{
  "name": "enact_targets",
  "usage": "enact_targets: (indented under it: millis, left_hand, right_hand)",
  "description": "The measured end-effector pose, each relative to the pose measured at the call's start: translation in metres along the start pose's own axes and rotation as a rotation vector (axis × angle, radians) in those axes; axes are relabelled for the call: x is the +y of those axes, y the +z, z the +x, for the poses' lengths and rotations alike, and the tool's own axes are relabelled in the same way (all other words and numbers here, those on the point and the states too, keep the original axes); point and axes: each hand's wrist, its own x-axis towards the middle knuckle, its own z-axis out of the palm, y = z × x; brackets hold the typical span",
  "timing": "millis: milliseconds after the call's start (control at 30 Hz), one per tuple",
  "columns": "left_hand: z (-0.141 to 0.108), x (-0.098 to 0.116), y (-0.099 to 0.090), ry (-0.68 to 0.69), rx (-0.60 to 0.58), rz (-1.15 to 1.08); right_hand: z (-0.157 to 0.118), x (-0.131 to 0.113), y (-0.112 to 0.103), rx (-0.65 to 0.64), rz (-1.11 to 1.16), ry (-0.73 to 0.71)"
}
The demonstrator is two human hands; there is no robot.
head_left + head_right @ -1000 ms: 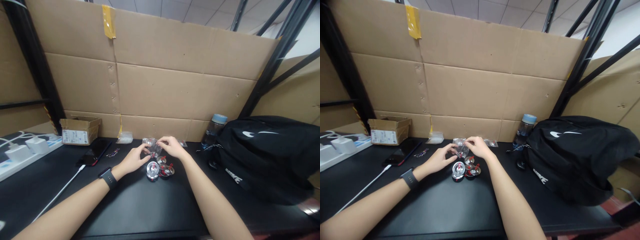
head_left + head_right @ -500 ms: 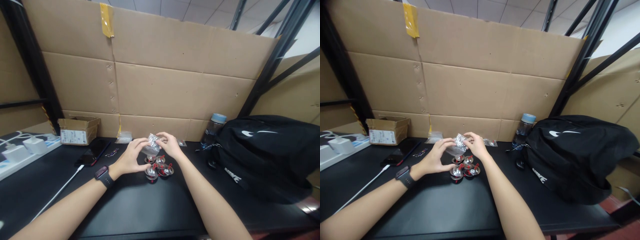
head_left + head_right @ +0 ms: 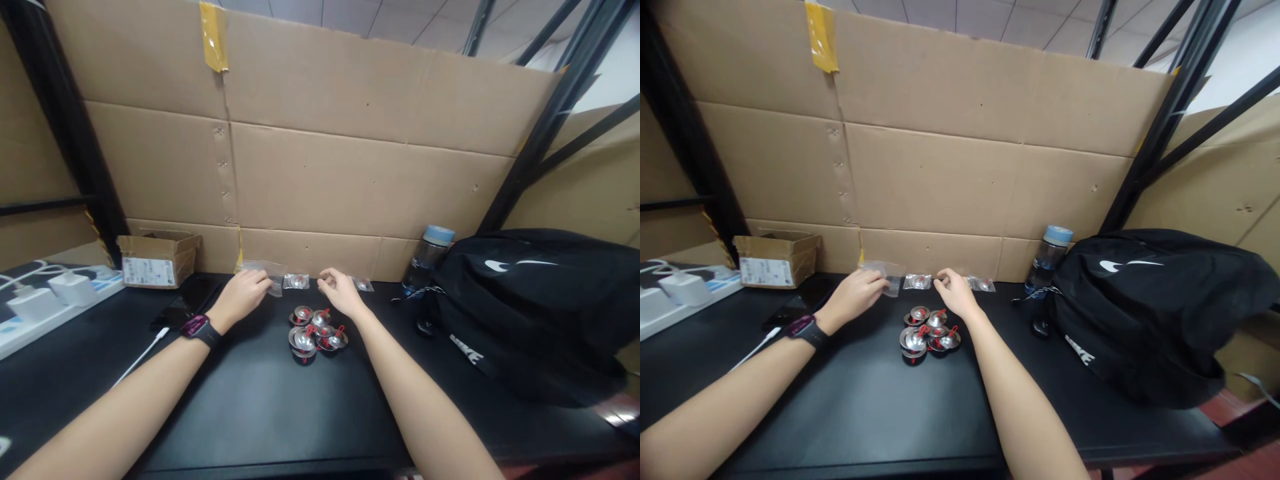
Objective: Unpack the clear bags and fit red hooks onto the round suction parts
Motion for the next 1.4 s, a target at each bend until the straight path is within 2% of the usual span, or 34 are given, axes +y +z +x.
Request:
enact_targets:
  millis: [100, 200, 300, 400, 600, 767, 900, 1033, 1267, 1400]
  left_hand:
    - [-0.006, -0.017, 0.008, -0.165, -0.036, 0.092]
    - [-0.011, -0.023, 0.022, -0.306, -0.132, 0.094]
    - [-0.016, -0.025, 0.036, -0.375, -0.267, -0.031]
    - [-0.02, -0.028, 0.044, -0.399, -0.329, -0.14]
    - [-0.019, -0.022, 0.039, -0.362, -0.245, -0.177]
    - [-0.014, 0.004, 0.022, -0.244, -0.151, -0.213]
    - [-0.008, 0.027, 0.014, -0.141, -0.139, -0.347]
    - [-0.004, 0.04, 0.013, -0.065, -0.151, -0.446]
    - [-0.002, 0.042, 0.013, -0.108, -0.12, -0.539]
    - [0.004, 0.045, 0.01, -0.237, 0.045, -0.735]
  right_hand:
    - [-0.001, 0.006, 0.005, -0.106, -0.143, -0.127]
    - [0.001, 0.005, 0.019, -0.245, -0.273, -0.217]
    - [0.008, 0.002, 0.036, -0.366, -0.351, -0.201]
    - [0.015, -0.002, 0.044, -0.413, -0.387, -0.172]
    - [0.01, -0.005, 0.043, -0.306, -0.455, -0.161]
    - [0.005, -0.008, 0.045, -0.3, -0.428, -0.191]
    - [0.007, -0.012, 0.043, -0.261, -0.461, -0.155]
    - [0.008, -0.011, 0.041, -0.207, -0.445, -0.182]
    - [0.01, -0.016, 0.033, -0.012, -0.154, -0.217]
    - [0.009, -0.029, 0.014, 0.092, 0.019, -0.222]
